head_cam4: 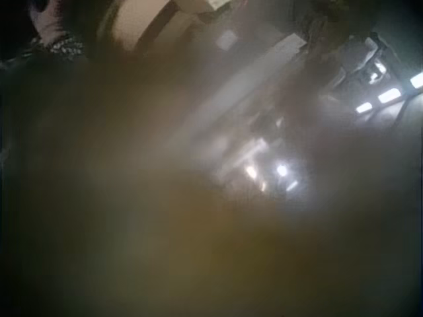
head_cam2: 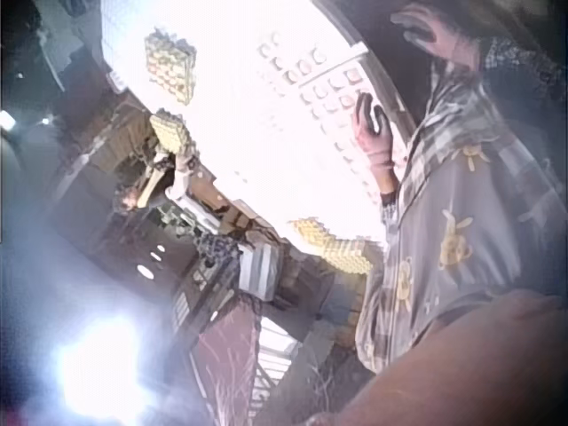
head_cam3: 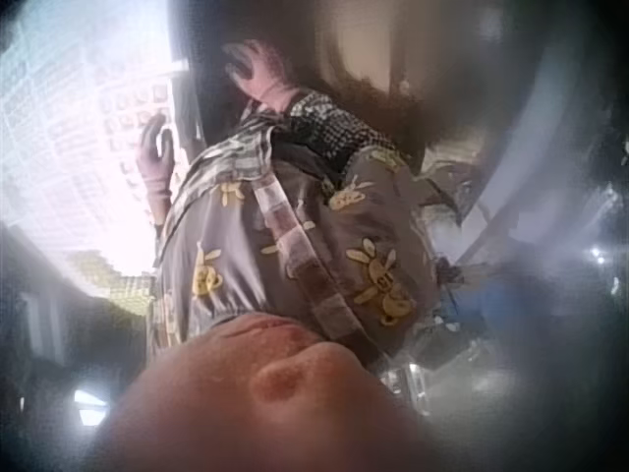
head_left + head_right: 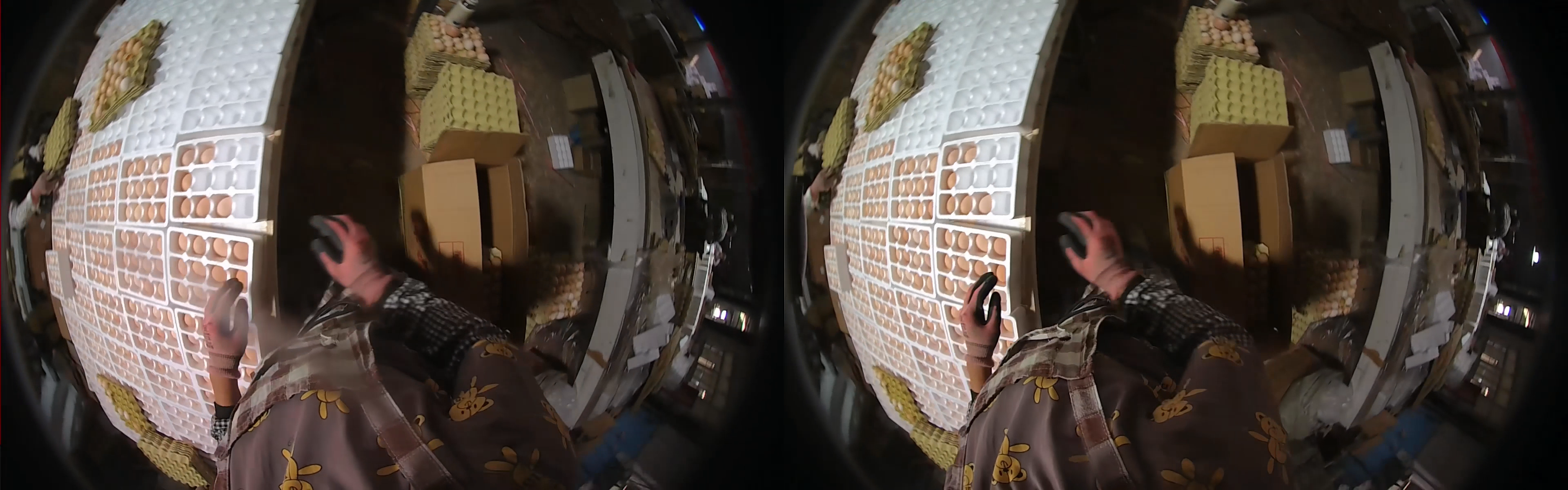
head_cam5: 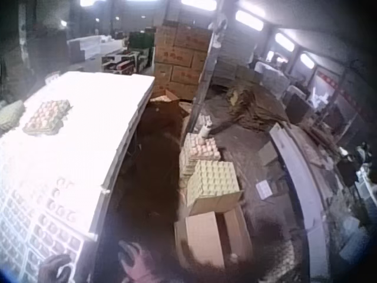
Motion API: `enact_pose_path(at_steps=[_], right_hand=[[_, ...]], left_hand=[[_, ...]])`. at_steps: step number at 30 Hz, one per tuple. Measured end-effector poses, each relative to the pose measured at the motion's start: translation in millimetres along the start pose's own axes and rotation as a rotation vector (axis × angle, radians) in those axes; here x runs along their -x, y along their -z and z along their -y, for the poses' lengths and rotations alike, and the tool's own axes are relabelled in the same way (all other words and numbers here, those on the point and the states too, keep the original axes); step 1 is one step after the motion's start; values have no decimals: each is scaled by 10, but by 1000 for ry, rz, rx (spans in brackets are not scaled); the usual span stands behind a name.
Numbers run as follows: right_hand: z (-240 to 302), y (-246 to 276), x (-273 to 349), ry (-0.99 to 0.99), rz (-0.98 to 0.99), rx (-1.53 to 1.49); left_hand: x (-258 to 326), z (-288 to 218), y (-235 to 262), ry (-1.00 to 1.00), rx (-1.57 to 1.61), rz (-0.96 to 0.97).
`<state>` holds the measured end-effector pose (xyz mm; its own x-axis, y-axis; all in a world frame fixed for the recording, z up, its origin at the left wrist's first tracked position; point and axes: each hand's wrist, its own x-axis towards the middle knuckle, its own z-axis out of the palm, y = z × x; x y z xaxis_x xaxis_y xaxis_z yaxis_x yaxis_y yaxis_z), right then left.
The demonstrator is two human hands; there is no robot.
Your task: The person transfers eggs by hand from white trays into egg flats and places the filled flats into a cardboard box.
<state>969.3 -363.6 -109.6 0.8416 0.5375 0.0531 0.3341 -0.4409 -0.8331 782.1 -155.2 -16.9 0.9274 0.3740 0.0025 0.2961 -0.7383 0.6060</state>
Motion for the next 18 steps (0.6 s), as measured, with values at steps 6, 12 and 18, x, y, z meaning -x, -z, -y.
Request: enact_pose_path(at_steps=[6, 12, 18], right_hand=[[-2011, 1506, 1240, -1114, -470, 783], [-1586, 808, 2179, -884, -293, 205], [-1347, 693, 2042, -684, -114, 509]], left_hand=[[-454, -474, -659, -269, -49, 435], [-860, -1574, -1579, -548, 171, 703], [-565, -2673, -3073, 371, 930, 1284]])
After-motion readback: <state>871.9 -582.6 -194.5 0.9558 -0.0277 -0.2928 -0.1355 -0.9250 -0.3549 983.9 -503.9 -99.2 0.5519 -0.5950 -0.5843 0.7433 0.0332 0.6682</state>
